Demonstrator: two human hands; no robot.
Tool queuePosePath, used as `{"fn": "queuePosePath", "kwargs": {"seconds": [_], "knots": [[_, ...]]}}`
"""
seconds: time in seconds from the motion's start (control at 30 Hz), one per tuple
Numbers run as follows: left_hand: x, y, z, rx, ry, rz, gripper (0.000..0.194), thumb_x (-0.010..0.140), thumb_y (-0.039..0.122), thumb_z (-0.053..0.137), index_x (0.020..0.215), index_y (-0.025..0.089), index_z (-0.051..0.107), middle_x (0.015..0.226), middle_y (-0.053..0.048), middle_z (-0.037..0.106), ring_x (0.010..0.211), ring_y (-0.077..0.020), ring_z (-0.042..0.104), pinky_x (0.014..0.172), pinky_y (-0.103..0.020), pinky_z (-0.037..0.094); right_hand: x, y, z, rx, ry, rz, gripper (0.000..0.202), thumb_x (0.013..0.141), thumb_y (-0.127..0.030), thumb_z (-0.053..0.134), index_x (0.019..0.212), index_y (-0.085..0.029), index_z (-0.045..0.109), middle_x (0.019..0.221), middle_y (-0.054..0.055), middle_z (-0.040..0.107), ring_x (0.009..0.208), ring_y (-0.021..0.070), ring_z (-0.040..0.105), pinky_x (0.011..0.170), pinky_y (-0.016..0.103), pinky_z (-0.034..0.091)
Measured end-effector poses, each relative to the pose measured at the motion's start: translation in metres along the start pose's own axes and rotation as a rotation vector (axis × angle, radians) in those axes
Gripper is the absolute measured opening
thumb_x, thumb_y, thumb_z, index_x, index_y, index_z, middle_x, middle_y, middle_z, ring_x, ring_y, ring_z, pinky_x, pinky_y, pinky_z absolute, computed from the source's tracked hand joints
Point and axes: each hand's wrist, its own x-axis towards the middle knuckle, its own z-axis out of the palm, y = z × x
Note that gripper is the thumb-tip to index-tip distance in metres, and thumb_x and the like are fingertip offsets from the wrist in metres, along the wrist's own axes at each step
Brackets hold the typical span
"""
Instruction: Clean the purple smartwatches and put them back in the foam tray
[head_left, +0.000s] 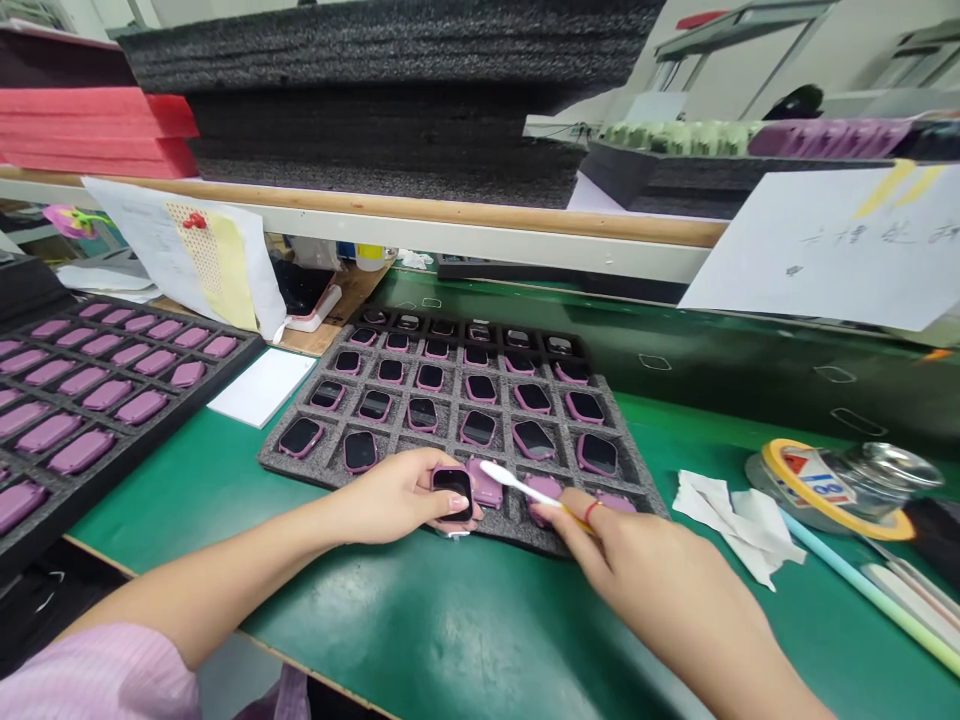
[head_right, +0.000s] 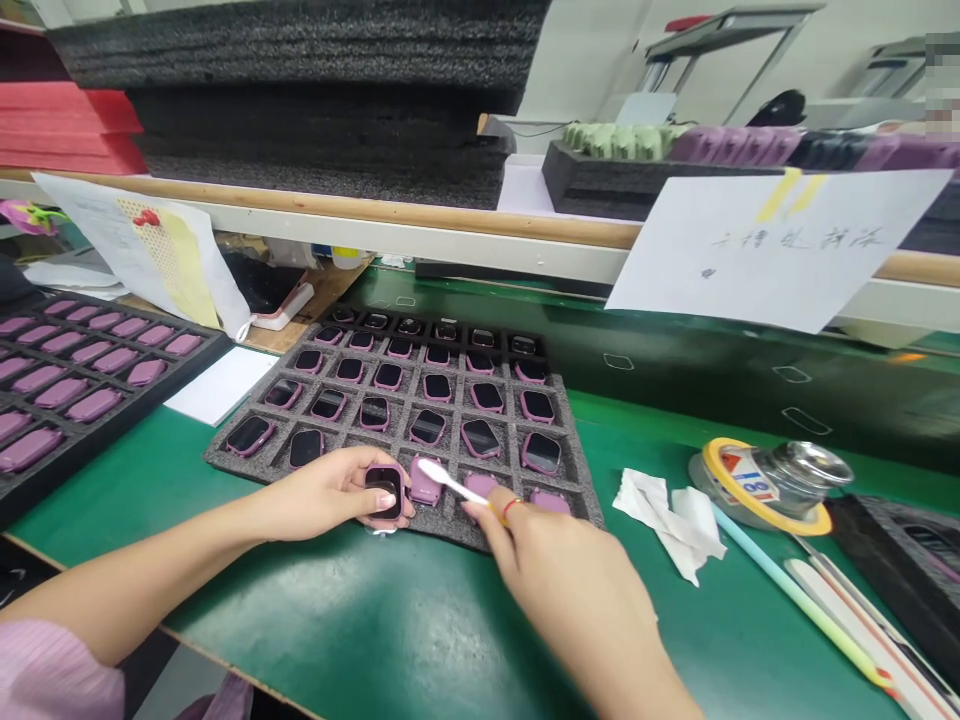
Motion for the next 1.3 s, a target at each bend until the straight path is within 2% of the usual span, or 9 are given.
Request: {"fn": "queuePosePath", "kwargs": {"seconds": [0.5, 0.63, 0.73, 0.8, 0.93, 1.0, 1.07, 1.17, 1.3], "knots": [[-0.003, 0.001, 0.004, 0.043, 0.036, 0.028, 0.03, 0.083, 0.032, 0.073, 0.101, 0.013, 0.06, 0.09, -0.009, 0.073, 0.08, -0.0179, 0.069, 0.082, -0.036, 0.054, -0.001, -0.008, 0.002, 0.014, 0.06, 0.009, 0.051, 0.103, -0.051, 0.027, 0.076, -0.026, 0.062, 0.045, 0.0, 0.061, 0.041, 0.0235, 0.064, 0.04, 0.027, 0.035], [-0.005, -0.001, 0.006, 0.015, 0.065, -0.008, 0.03, 0.081, 0.03, 0.075, 0.101, 0.014, 0.06, 0.092, -0.009, 0.074, 0.085, -0.0198, 0.071, 0.089, -0.041, 0.055, 0.004, 0.042, -0.008, -0.115, 0.07, 0.31, 0.042, 0.099, -0.048, 0.039, 0.08, -0.023, 0.067, 0.048, 0.005, 0.063, 0.043, 0.0274, 0.065, 0.041, 0.03, 0.037], [-0.006, -0.002, 0.008, 0.063, 0.092, 0.008, 0.028, 0.081, 0.028, 0.073, 0.102, 0.014, 0.06, 0.092, -0.009, 0.074, 0.084, -0.0195, 0.071, 0.088, -0.041, 0.055, 0.005, 0.09, -0.014, -0.045, 0.009, 0.508, 0.049, 0.097, -0.05, 0.042, 0.065, -0.023, 0.068, 0.05, 0.009, 0.064, 0.04, 0.0222, 0.06, 0.043, 0.031, 0.039], [-0.008, -0.002, 0.011, 0.081, 0.114, 0.026, 0.026, 0.083, 0.029, 0.071, 0.1, 0.013, 0.06, 0.093, -0.01, 0.074, 0.082, -0.0183, 0.071, 0.085, -0.038, 0.056, 0.004, 0.109, -0.015, 0.002, -0.051, 0.542, 0.051, 0.094, -0.05, 0.049, 0.055, -0.023, 0.066, 0.047, 0.01, 0.061, 0.037, 0.0202, 0.057, 0.043, 0.032, 0.039], [-0.012, 0.002, 0.019, 0.038, 0.097, 0.013, 0.034, 0.085, 0.037, 0.069, 0.107, 0.012, 0.061, 0.104, -0.014, 0.074, 0.059, -0.0109, 0.064, 0.053, -0.023, 0.049, 0.005, 0.094, -0.014, 0.033, 0.139, 0.38, 0.035, 0.093, -0.047, 0.053, 0.087, -0.019, 0.073, 0.079, 0.015, 0.073, 0.062, 0.0269, 0.071, 0.052, 0.036, 0.051], [-0.013, 0.003, 0.023, -0.044, 0.062, 0.028, 0.045, 0.087, 0.046, 0.067, 0.115, 0.012, 0.062, 0.105, -0.016, 0.074, 0.052, -0.0086, 0.059, 0.044, -0.019, 0.04, 0.007, 0.062, -0.013, 0.163, 0.318, 0.18, 0.032, 0.095, -0.047, 0.052, 0.104, -0.021, 0.069, 0.095, 0.013, 0.073, 0.079, 0.0255, 0.073, 0.067, 0.036, 0.058], [-0.013, 0.001, 0.024, -0.183, 0.035, 0.046, 0.055, 0.088, 0.056, 0.062, 0.119, 0.01, 0.064, 0.098, -0.016, 0.074, 0.052, -0.009, 0.057, 0.044, -0.02, 0.039, 0.007, 0.026, -0.011, 0.387, 0.477, -0.128, 0.027, 0.093, -0.048, 0.059, 0.103, -0.023, 0.065, 0.092, 0.007, 0.071, 0.08, 0.0211, 0.072, 0.071, 0.033, 0.06], [-0.011, -0.006, 0.024, -0.353, 0.011, 0.018, 0.062, 0.088, 0.063, 0.061, 0.118, 0.009, 0.068, 0.078, -0.009, 0.069, 0.052, -0.0096, 0.056, 0.046, -0.02, 0.039, 0.002, -0.02, -0.006, 0.511, 0.465, -0.472, 0.031, 0.087, -0.044, 0.071, 0.108, -0.023, 0.065, 0.102, 0.008, 0.069, 0.092, 0.0212, 0.072, 0.076, 0.034, 0.062], [-0.01, -0.013, 0.027, -0.421, -0.038, -0.037, 0.065, 0.082, 0.065, 0.067, 0.115, 0.009, 0.071, 0.067, -0.003, 0.061, 0.049, -0.0078, 0.053, 0.043, -0.018, 0.033, -0.004, -0.042, -0.002, 0.564, 0.479, -0.54, 0.009, 0.091, -0.016, 0.065, 0.095, -0.023, 0.069, 0.093, 0.005, 0.072, 0.083, 0.0163, 0.072, 0.074, 0.029, 0.062]]}}
